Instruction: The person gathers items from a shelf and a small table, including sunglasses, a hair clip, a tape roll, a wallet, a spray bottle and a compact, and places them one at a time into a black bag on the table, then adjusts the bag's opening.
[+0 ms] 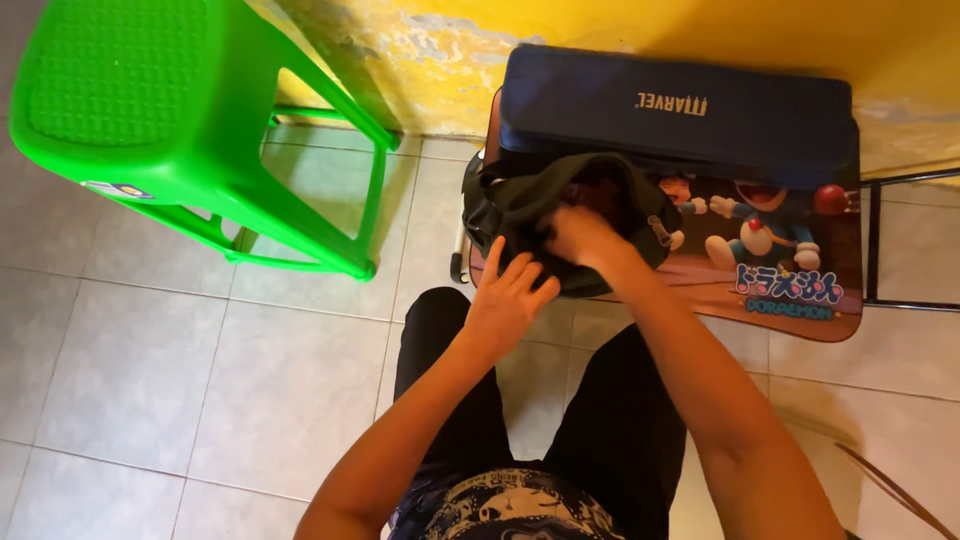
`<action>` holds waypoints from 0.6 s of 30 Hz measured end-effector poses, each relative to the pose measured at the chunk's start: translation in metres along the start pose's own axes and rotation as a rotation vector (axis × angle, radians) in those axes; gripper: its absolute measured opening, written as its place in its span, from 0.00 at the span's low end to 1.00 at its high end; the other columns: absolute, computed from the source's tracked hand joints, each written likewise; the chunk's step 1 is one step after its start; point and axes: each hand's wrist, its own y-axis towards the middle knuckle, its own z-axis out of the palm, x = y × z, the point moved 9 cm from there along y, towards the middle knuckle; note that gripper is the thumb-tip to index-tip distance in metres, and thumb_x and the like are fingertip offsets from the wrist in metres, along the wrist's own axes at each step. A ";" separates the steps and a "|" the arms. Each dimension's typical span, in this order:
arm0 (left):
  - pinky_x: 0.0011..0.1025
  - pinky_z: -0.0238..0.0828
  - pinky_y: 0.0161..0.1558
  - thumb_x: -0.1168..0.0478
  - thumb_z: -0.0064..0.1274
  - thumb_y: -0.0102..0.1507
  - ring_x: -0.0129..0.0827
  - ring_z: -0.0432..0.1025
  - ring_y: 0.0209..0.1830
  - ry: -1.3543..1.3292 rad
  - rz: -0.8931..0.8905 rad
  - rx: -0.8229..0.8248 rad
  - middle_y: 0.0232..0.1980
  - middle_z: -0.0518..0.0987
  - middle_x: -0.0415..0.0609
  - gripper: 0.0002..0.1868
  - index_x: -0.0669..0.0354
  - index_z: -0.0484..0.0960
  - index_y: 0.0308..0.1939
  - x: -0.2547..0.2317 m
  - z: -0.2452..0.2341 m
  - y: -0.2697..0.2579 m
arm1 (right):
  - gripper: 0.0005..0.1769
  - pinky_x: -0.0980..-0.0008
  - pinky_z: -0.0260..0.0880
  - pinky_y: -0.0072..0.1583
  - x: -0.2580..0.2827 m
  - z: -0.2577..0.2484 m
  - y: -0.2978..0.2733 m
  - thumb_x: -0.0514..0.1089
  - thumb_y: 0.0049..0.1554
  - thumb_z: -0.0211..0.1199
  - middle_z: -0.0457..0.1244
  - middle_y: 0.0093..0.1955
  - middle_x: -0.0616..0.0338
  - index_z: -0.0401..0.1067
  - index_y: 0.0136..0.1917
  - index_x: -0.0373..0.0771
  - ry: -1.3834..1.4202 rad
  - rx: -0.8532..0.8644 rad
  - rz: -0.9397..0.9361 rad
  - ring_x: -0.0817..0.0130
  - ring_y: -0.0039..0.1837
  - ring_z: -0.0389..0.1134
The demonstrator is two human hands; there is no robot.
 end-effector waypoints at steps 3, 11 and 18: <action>0.59 0.48 0.77 0.65 0.55 0.58 0.44 0.71 0.61 0.007 -0.010 -0.028 0.48 0.77 0.50 0.12 0.53 0.79 0.46 0.003 0.000 -0.003 | 0.27 0.51 0.69 0.57 -0.005 0.020 0.016 0.49 0.51 0.66 0.68 0.59 0.48 0.72 0.64 0.42 -0.111 -0.009 0.010 0.48 0.60 0.68; 0.58 0.49 0.77 0.65 0.57 0.59 0.43 0.71 0.61 -0.010 -0.031 -0.057 0.47 0.78 0.49 0.10 0.54 0.78 0.44 0.007 0.003 0.002 | 0.13 0.50 0.72 0.58 -0.046 0.066 0.051 0.45 0.61 0.57 0.72 0.54 0.48 0.78 0.56 0.42 -0.412 -0.172 0.030 0.51 0.56 0.74; 0.61 0.48 0.77 0.66 0.57 0.58 0.44 0.72 0.60 -0.043 -0.048 -0.075 0.46 0.77 0.49 0.10 0.56 0.79 0.43 0.011 0.004 0.004 | 0.19 0.53 0.72 0.60 -0.045 0.045 0.044 0.49 0.53 0.66 0.70 0.56 0.43 0.78 0.55 0.37 -0.207 0.101 0.104 0.49 0.59 0.72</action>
